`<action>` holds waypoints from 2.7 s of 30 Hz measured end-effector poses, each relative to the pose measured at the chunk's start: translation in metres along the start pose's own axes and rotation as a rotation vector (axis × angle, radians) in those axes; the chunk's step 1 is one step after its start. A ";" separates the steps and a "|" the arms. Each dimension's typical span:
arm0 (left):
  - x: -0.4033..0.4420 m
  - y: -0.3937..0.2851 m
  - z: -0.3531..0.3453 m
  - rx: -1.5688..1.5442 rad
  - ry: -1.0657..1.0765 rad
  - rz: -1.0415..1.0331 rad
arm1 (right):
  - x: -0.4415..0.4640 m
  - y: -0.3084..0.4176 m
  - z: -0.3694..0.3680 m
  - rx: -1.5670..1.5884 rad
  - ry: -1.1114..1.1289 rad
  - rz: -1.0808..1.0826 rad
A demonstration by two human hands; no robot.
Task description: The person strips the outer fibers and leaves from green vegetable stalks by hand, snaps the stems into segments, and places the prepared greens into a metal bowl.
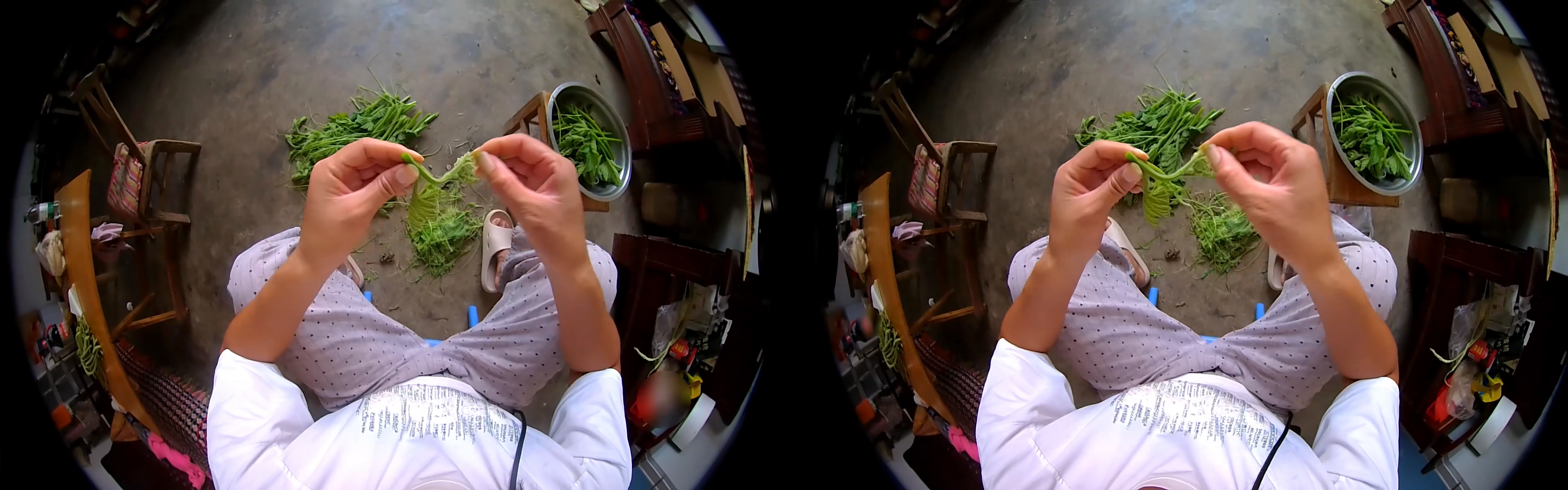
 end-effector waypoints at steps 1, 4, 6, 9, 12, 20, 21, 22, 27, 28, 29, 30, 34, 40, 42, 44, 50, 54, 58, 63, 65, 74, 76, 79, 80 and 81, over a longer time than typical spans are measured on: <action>0.001 0.004 0.001 -0.099 0.018 0.044 | -0.001 0.008 0.003 0.020 -0.004 0.051; 0.001 0.013 0.004 -0.208 0.047 0.123 | 0.000 0.012 0.016 0.171 -0.016 0.103; -0.001 0.020 0.004 -0.353 0.007 0.189 | -0.001 0.018 0.019 0.174 0.011 0.148; 0.000 0.021 0.001 -0.391 -0.004 0.213 | -0.002 0.015 0.017 0.170 0.062 0.187; 0.001 0.024 -0.003 -0.427 0.001 0.251 | -0.003 0.015 0.010 0.067 0.071 0.153; 0.004 0.022 0.007 -0.500 0.052 0.206 | -0.015 0.037 0.063 0.211 -0.200 0.462; 0.004 0.021 0.007 -0.492 0.063 0.195 | -0.020 0.037 0.075 0.275 -0.294 0.515; 0.004 0.020 0.007 -0.491 0.062 0.194 | -0.022 0.038 0.084 0.276 -0.293 0.516; 0.004 0.017 0.007 -0.422 0.061 0.209 | -0.031 0.053 0.092 0.316 -0.206 0.734; 0.004 0.017 0.009 -0.422 0.061 0.208 | -0.030 0.053 0.086 0.272 -0.191 0.726; 0.005 0.017 0.012 -0.433 0.055 0.203 | -0.030 0.048 0.078 0.199 -0.188 0.719; 0.005 0.017 0.015 -0.443 0.049 0.197 | -0.027 0.035 0.067 0.058 -0.186 0.620; 0.006 0.014 0.020 -0.534 0.053 0.139 | -0.016 -0.036 -0.005 -0.999 0.287 0.172; 0.006 0.011 0.017 -0.549 0.051 0.160 | -0.010 -0.018 -0.004 -0.936 0.208 0.025; 0.007 0.011 0.012 -0.543 0.098 0.157 | -0.008 -0.019 -0.009 -0.732 0.289 0.109; 0.007 0.013 0.007 -0.596 0.141 0.157 | -0.006 -0.017 -0.021 -0.579 0.322 0.060; 0.006 0.012 0.001 -0.493 0.206 0.184 | -0.004 -0.030 -0.025 0.293 0.586 -0.133; 0.006 0.009 -0.002 -0.478 0.286 0.136 | -0.004 -0.019 -0.021 0.203 0.537 -0.057; 0.002 0.006 -0.008 -0.477 0.361 0.108 | -0.004 -0.019 -0.016 0.124 0.564 -0.095; 0.002 0.008 -0.011 -0.425 0.355 0.155 | -0.004 -0.009 -0.027 -0.069 0.534 0.034; 0.002 0.012 -0.012 -0.415 0.348 0.167 | -0.003 -0.012 -0.027 -0.105 0.488 0.011; 0.002 0.013 -0.016 -0.409 0.348 0.187 | 0.001 -0.025 -0.022 -0.119 0.283 0.010; 0.002 0.013 -0.016 -0.405 0.337 0.189 | 0.000 -0.026 -0.022 -0.160 0.284 0.007; 0.002 0.016 -0.015 -0.377 0.318 0.196 | 0.000 -0.029 -0.024 -0.024 0.315 -0.025; 0.002 0.017 -0.016 -0.361 0.317 0.196 | 0.000 -0.029 -0.024 0.009 0.311 -0.023; 0.001 0.018 -0.016 -0.345 0.317 0.197 | -0.001 -0.029 -0.024 0.042 0.306 -0.020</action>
Point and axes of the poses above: each hand's wrist, its own x-axis towards the middle knuckle, its own z-axis out of the back of the hand, y = z × x, the point moved 6 cm from there along x, towards the middle knuckle, and after that the axes turned 14 degrees about y, right-handed, at the moved point
